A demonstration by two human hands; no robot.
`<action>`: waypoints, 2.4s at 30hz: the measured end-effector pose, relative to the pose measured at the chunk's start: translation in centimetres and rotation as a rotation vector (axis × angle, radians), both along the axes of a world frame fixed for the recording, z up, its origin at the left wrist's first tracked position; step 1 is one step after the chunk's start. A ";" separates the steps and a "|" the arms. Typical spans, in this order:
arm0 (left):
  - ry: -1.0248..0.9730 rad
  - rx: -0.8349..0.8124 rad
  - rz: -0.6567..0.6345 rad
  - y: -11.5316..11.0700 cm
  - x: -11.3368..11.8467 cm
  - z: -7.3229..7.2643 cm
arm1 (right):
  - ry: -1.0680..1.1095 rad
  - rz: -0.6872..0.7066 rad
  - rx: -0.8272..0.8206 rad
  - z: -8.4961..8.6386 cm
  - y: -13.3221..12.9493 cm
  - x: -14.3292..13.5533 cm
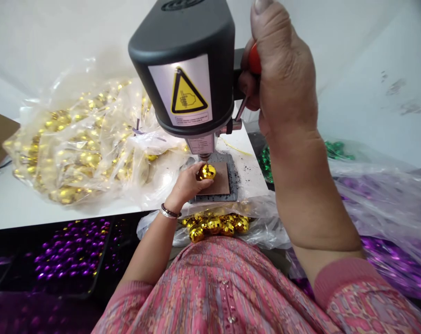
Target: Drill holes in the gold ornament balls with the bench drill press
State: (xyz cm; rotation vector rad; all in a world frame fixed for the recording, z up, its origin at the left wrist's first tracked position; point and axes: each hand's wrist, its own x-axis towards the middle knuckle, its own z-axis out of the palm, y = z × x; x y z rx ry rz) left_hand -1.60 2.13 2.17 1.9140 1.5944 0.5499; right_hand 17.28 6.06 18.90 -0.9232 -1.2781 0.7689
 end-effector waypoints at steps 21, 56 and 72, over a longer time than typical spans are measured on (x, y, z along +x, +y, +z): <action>-0.132 -0.006 -0.093 0.4 0.0 -2.1 | -0.275 -0.144 0.371 -8.1 -7.8 1.6; -0.175 -0.036 -0.103 0.1 -0.1 -1.8 | -0.147 -0.197 0.616 -14.3 -6.1 0.2; -0.366 -0.056 -0.129 -2.0 -1.4 -1.8 | 0.096 -0.244 0.318 -4.1 -4.1 -1.2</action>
